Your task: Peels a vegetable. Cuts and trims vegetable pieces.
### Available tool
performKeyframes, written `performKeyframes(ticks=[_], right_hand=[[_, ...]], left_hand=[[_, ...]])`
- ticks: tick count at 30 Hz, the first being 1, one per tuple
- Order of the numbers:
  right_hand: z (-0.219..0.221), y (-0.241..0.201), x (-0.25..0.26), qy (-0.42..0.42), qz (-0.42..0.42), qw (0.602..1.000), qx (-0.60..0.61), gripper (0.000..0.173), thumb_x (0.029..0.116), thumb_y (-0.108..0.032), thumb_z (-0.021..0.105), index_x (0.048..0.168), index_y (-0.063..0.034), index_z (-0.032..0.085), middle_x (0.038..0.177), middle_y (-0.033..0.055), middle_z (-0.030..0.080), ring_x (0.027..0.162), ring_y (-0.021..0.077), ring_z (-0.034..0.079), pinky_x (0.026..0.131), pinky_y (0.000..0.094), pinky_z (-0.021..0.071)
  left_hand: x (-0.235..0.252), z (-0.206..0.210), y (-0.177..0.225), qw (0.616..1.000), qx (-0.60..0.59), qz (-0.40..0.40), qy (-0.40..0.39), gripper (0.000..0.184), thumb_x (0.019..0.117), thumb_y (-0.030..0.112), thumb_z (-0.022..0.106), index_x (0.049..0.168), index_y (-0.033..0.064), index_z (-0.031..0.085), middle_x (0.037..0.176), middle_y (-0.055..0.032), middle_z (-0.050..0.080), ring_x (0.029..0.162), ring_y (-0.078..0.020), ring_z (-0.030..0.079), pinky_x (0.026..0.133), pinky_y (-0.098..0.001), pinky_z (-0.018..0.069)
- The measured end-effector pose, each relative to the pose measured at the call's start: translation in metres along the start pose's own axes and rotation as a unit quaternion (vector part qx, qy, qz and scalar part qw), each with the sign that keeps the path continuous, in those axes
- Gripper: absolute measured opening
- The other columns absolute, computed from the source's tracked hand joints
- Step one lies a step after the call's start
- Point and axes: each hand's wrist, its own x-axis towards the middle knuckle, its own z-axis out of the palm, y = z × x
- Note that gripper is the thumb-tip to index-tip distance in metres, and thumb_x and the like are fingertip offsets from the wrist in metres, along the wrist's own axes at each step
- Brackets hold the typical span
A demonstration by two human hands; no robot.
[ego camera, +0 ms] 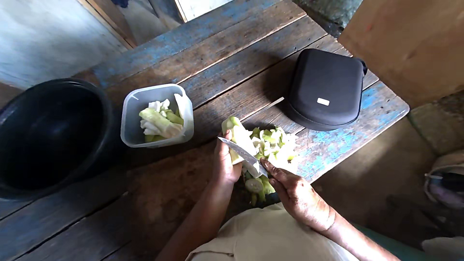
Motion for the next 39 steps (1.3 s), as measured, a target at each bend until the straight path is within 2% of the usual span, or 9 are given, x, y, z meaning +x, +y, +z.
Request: performKeyframes(ticks=[8,10,15,19,28,30,33,36,39], right_hand=[[0.006,-0.006,0.007,0.025,0.007,0.999,-0.041,0.044,0.1071,-0.025,0.043,0.144,-0.0058,0.058,0.106,0.0156,0.073,0.082,0.0259,0.073,0.072,0.0398,0.0594],[0.005,0.001,0.013,0.043,0.029,0.999,-0.017,0.042,0.1054,-0.018,0.045,0.142,-0.0036,0.06,0.103,0.0172,0.074,0.081,0.0268,0.073,0.074,0.0415,0.0601],[-0.01,0.018,0.018,-0.011,0.12,0.97,0.211,0.047,0.109,-0.02,0.037,0.154,-0.0086,0.044,0.075,-0.0031,0.054,0.056,0.0011,0.046,0.053,0.0192,0.0434],[-0.009,0.008,0.001,-0.031,0.009,0.991,0.126,0.043,0.1087,-0.02,0.041,0.147,-0.0044,0.055,0.118,0.0112,0.072,0.092,0.0071,0.067,0.087,0.0242,0.054],[0.003,0.003,0.003,0.031,0.002,0.999,-0.018,0.042,0.1064,-0.02,0.043,0.143,-0.0065,0.06,0.1,0.0159,0.073,0.079,0.0249,0.072,0.071,0.0391,0.059],[-0.003,0.009,0.009,0.03,0.046,0.998,0.041,0.043,0.1069,-0.02,0.043,0.145,-0.0047,0.057,0.101,0.0131,0.073,0.079,0.0177,0.07,0.074,0.0336,0.058],[-0.009,0.016,0.011,0.015,0.092,0.982,0.166,0.045,0.1088,-0.021,0.04,0.149,-0.005,0.05,0.085,0.0004,0.062,0.063,-0.0003,0.049,0.062,0.0184,0.0463],[-0.006,0.013,0.004,0.015,0.042,0.989,0.14,0.044,0.1091,-0.022,0.041,0.146,-0.0019,0.054,0.105,0.0074,0.071,0.078,0.0005,0.06,0.076,0.0178,0.0514],[-0.003,0.011,0.0,0.008,0.003,0.998,0.059,0.044,0.1084,-0.022,0.041,0.144,-0.0037,0.058,0.116,0.0147,0.073,0.093,0.0152,0.07,0.086,0.0292,0.056]], left_hand=[[-0.017,0.004,0.0,0.998,0.054,-0.037,0.005,0.028,0.1109,0.023,0.035,0.124,0.0102,0.056,0.099,-0.0062,0.069,0.088,-0.0145,0.07,0.077,-0.0313,0.0604],[-0.025,0.001,-0.002,0.994,0.093,-0.054,-0.034,0.032,0.109,0.02,0.035,0.134,0.0091,0.051,0.105,-0.0087,0.068,0.092,-0.0167,0.069,0.081,-0.0342,0.0598],[-0.028,-0.004,-0.005,0.992,0.059,-0.09,-0.06,0.036,0.1085,0.028,0.031,0.132,0.0099,0.053,0.107,-0.0096,0.067,0.094,-0.0197,0.069,0.081,-0.0391,0.0599],[-0.013,-0.005,0.001,0.999,0.037,-0.039,-0.009,0.035,0.1102,0.027,0.03,0.13,0.0112,0.054,0.107,-0.0094,0.069,0.095,-0.0201,0.07,0.082,-0.039,0.0599],[-0.023,0.001,0.002,0.994,0.097,-0.036,-0.047,0.031,0.1106,0.02,0.032,0.132,0.0104,0.052,0.103,-0.0064,0.068,0.091,-0.0148,0.07,0.08,-0.0331,0.0604],[-0.031,0.001,0.0,0.989,0.108,-0.067,-0.073,0.035,0.1084,0.02,0.033,0.137,0.0101,0.05,0.104,-0.0074,0.068,0.091,-0.0152,0.07,0.08,-0.0333,0.0606],[-0.032,-0.001,-0.001,0.99,0.087,-0.081,-0.073,0.034,0.1072,0.023,0.031,0.131,0.0105,0.052,0.102,-0.0082,0.068,0.089,-0.0164,0.07,0.078,-0.0348,0.0611],[-0.026,-0.007,0.004,0.99,0.109,-0.051,-0.071,0.037,0.1032,0.019,0.033,0.135,0.0113,0.05,0.104,-0.0068,0.068,0.091,-0.0143,0.07,0.081,-0.033,0.0603],[-0.026,-0.01,0.005,0.981,0.176,-0.02,-0.083,0.039,0.0994,0.009,0.04,0.137,0.0092,0.048,0.103,-0.0054,0.068,0.088,-0.0117,0.069,0.08,-0.0305,0.0601]])
